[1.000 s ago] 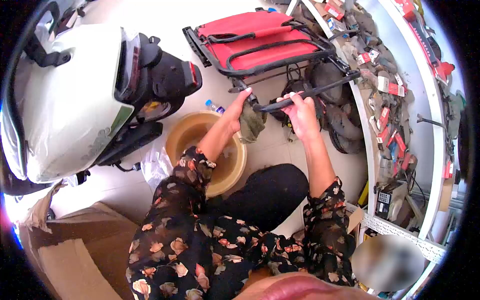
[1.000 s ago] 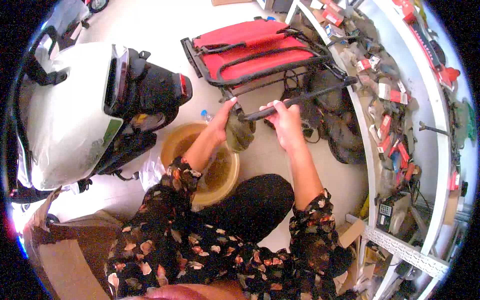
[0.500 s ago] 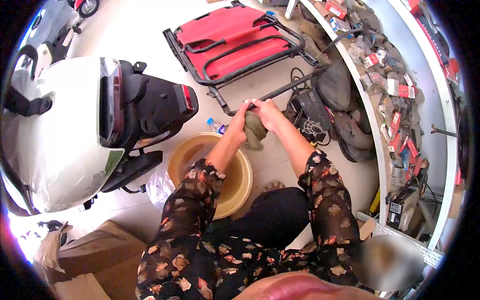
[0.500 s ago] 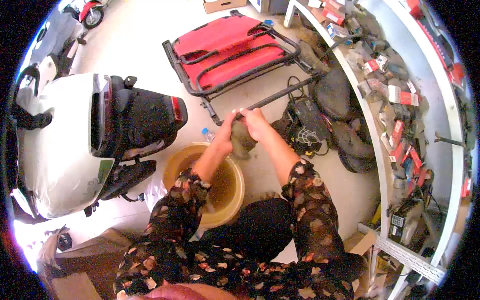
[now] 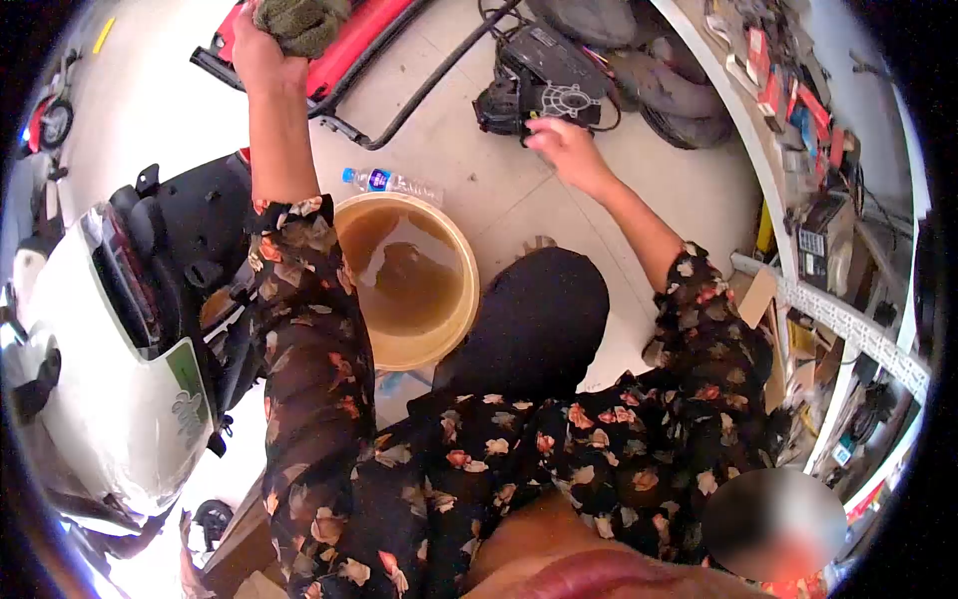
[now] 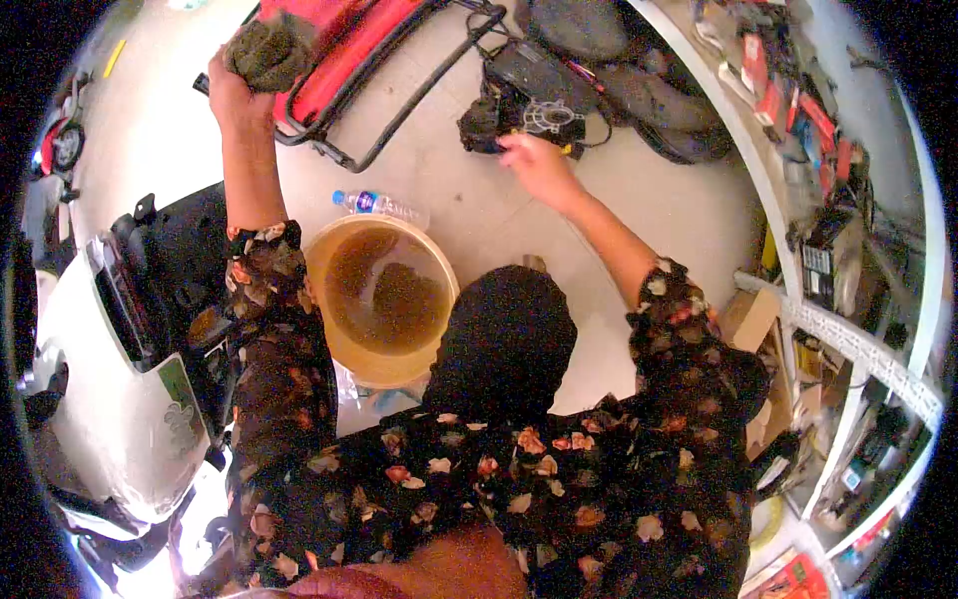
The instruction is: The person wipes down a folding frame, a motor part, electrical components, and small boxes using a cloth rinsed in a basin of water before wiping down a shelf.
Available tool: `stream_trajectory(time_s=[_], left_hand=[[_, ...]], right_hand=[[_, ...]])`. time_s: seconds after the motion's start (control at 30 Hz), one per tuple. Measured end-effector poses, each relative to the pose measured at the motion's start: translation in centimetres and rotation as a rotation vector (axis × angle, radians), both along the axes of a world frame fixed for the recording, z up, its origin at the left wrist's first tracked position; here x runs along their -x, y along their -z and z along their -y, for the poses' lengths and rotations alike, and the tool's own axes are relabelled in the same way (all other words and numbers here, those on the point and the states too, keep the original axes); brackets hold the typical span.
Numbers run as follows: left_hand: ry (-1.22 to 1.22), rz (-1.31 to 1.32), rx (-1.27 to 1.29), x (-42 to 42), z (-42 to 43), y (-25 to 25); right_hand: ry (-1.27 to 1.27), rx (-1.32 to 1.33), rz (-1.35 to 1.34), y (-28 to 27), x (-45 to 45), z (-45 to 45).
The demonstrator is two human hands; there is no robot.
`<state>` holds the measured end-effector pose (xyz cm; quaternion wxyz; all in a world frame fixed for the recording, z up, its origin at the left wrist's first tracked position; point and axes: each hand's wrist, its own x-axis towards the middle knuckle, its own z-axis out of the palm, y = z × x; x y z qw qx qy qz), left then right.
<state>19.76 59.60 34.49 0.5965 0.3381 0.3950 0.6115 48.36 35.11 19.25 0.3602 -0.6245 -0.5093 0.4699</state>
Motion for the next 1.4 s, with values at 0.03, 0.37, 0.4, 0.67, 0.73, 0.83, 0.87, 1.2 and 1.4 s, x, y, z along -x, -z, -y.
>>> stream_trajectory(time_s=[0.03,0.37,0.4,0.67,0.73,0.83,0.87,1.2,1.4], left_hand=[[-0.014,-0.009,0.026,-1.4,1.2,-0.8],[0.657,-0.628,-0.044,-13.6,18.4,14.2],[0.810,-0.577,0.107,-15.0,20.6,14.9],[0.778,-0.764,-0.238,-15.8,19.0,15.9],[0.628,-0.829,-0.233,-16.1,16.7,8.9],[0.549,-0.430,-0.665,-15.7,14.5,-5.3],[0.545,-0.170,-0.829,-15.0,13.9,-9.6],[0.822,-0.317,-1.265,-12.7,19.2,-18.5],[0.917,-0.546,-1.165,-11.9,21.6,-13.3]], right_hand=[[0.017,0.128,0.017,1.0,-2.1,1.9],[0.412,0.431,-1.201,-2.3,0.4,8.4],[0.457,0.422,-1.344,-2.4,0.7,8.4],[0.724,0.416,-0.572,6.6,-5.4,18.3],[0.544,0.570,-0.144,8.1,-6.8,21.0],[0.349,0.694,0.161,9.4,-8.5,23.8],[0.278,0.533,0.355,11.7,-9.5,25.3],[0.284,0.457,-0.063,2.4,-12.9,22.7],[0.284,0.260,0.122,-8.4,-19.2,21.5]])
